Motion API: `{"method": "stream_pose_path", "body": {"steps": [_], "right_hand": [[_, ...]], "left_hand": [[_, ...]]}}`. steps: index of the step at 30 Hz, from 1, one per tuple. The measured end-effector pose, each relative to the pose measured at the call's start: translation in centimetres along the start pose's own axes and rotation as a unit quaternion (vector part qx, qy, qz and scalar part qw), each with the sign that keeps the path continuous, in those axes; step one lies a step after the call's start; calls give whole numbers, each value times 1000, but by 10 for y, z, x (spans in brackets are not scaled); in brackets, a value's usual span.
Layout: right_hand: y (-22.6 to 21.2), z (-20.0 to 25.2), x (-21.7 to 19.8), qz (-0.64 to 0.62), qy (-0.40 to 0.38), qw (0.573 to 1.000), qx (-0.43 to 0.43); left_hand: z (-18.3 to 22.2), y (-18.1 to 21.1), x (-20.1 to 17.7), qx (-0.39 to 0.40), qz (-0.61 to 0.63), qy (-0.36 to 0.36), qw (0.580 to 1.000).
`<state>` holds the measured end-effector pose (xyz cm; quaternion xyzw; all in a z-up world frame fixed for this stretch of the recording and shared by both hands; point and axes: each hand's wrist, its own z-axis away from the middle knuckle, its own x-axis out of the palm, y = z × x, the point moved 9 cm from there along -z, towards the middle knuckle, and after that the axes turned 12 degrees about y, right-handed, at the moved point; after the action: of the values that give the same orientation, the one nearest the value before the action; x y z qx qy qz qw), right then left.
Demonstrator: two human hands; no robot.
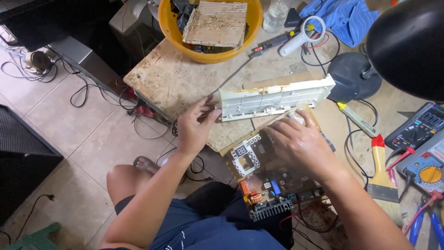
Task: The person is inspecting and diagnosing a circuit board assembly from a household appliance on a repair workbench, using a small tool to probe components and rotating the board for visual inspection.
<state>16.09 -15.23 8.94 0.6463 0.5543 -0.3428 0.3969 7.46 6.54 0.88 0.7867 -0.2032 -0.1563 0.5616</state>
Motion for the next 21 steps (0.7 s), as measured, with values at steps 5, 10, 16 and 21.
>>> {"method": "stream_pose_path", "body": {"steps": [5, 10, 16, 21], "right_hand": [[8, 14, 18, 0, 0, 1000, 18], [9, 21, 13, -5, 25, 1000, 11], [17, 23, -10, 28, 130, 990, 40], [35, 34, -12, 67, 169, 980, 76]], "left_hand": [[-6, -22, 1, 2, -22, 6, 1000], [-6, -16, -1, 33, -44, 54, 997], [-1, -11, -11, -25, -85, 68, 994], [8, -14, -8, -140, -75, 5, 987]]}}
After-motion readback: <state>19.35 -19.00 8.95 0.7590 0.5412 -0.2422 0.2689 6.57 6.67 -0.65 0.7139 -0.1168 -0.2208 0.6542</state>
